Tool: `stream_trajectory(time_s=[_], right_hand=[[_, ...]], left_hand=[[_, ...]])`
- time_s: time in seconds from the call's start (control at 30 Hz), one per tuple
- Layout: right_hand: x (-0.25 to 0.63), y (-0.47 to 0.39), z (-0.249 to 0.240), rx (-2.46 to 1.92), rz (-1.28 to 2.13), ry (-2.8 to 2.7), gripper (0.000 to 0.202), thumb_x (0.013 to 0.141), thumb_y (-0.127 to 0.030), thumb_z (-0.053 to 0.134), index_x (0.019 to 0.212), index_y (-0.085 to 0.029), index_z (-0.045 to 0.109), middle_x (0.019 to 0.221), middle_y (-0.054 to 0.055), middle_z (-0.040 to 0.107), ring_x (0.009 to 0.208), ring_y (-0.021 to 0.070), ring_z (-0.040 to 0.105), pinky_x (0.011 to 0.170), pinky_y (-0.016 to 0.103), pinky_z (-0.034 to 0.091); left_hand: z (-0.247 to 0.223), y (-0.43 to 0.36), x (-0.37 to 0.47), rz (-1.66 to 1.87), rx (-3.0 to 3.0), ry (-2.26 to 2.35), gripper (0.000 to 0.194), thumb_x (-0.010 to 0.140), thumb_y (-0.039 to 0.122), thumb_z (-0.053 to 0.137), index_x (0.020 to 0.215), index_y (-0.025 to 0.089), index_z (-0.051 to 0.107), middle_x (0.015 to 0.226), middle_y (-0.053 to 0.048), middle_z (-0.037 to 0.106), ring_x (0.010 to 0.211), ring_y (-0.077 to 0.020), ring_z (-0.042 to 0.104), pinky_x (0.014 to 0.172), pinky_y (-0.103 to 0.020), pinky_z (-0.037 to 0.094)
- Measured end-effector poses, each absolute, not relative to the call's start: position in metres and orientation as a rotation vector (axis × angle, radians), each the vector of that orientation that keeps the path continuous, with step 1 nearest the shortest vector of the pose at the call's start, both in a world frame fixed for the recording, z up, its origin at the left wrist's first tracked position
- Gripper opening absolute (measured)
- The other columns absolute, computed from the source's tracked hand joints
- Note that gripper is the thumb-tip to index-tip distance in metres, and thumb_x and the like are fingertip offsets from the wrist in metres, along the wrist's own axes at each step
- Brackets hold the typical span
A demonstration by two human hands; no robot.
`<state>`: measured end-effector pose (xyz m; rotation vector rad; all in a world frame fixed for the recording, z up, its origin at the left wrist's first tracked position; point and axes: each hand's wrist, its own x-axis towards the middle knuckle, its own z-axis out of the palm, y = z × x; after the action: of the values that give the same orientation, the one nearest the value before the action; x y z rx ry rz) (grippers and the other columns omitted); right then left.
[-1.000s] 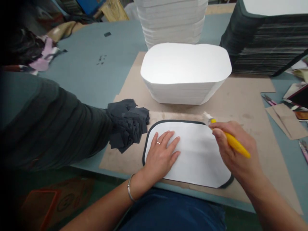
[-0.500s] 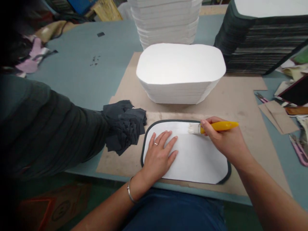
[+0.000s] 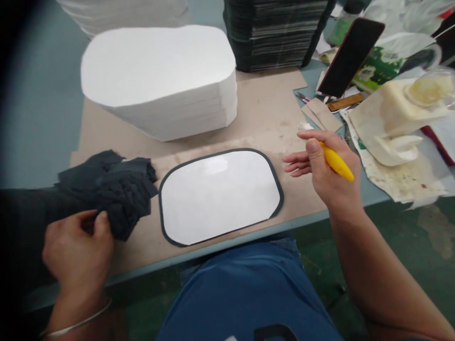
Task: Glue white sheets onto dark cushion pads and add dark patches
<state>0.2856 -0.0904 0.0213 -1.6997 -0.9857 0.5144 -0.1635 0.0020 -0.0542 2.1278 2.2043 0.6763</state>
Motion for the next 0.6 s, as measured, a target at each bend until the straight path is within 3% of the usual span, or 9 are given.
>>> stream_trajectory(time_s=[0.1, 0.2, 0.3, 0.4, 0.5, 0.6], right_hand=[[0.284, -0.092, 0.017, -1.677, 0.516, -0.984, 0.033, 0.102, -0.055, 0.057, 0.119, -0.028, 0.065, 0.085, 0.003, 0.078, 0.072, 0.0245, 0.076, 0.061, 0.040, 0.062], [0.284, -0.095, 0.016, -1.655, 0.505, -0.974, 0.031, 0.102, -0.054, 0.057, 0.118, -0.028, 0.065, 0.086, 0.003, 0.077, 0.073, 0.0244, 0.076, 0.062, 0.040, 0.062], [0.286, -0.101, 0.012, -1.660, 0.473, -0.960, 0.031, 0.102, -0.053, 0.055, 0.116, -0.027, 0.064, 0.085, 0.004, 0.076, 0.074, 0.0252, 0.076, 0.062, 0.040, 0.061], [0.290, -0.112, -0.002, -1.757, 0.469, -1.065, 0.028, 0.103, -0.051, 0.054, 0.111, -0.025, 0.063, 0.087, 0.004, 0.074, 0.074, 0.0223, 0.074, 0.068, 0.038, 0.060], [0.294, -0.125, -0.021, -1.982, 0.408, -1.350, 0.024, 0.099, -0.047, 0.059, 0.102, -0.024, 0.060, 0.088, 0.004, 0.071, 0.075, 0.0188, 0.070, 0.073, 0.033, 0.055], [0.293, -0.132, -0.037, -2.209, 0.303, -1.516, 0.029, 0.089, -0.049, 0.065, 0.099, -0.024, 0.055, 0.088, 0.004, 0.068, 0.072, 0.0192, 0.066, 0.065, 0.030, 0.047]], left_hand=[[-0.056, 0.005, -0.167, 0.632, 2.135, 2.202, 0.012, 0.091, 0.034, 0.057, 0.082, 0.026, 0.058, 0.081, -0.002, 0.055, 0.095, -0.0312, 0.059, 0.085, -0.045, 0.049], [-0.056, 0.010, -0.172, 0.632, 2.161, 2.231, 0.014, 0.090, 0.035, 0.058, 0.080, 0.025, 0.058, 0.076, -0.001, 0.054, 0.087, -0.0290, 0.059, 0.081, -0.044, 0.050], [-0.056, 0.008, -0.172, 0.723, 2.197, 2.261, 0.010, 0.087, 0.031, 0.057, 0.092, 0.025, 0.064, 0.082, -0.003, 0.063, 0.089, -0.0302, 0.063, 0.086, -0.049, 0.054], [-0.054, -0.005, -0.159, 0.871, 2.244, 2.233, 0.024, 0.087, 0.027, 0.056, 0.107, 0.021, 0.068, 0.097, -0.007, 0.070, 0.095, -0.0290, 0.065, 0.091, -0.047, 0.055], [-0.053, -0.027, -0.139, 0.873, 2.205, 2.049, 0.021, 0.094, 0.032, 0.056, 0.102, 0.018, 0.070, 0.097, -0.008, 0.070, 0.089, -0.0242, 0.065, 0.083, -0.038, 0.055], [-0.057, -0.047, -0.121, 0.864, 2.019, 1.780, 0.019, 0.094, 0.030, 0.056, 0.096, 0.018, 0.070, 0.098, -0.008, 0.070, 0.093, -0.0215, 0.066, 0.082, -0.032, 0.054]])
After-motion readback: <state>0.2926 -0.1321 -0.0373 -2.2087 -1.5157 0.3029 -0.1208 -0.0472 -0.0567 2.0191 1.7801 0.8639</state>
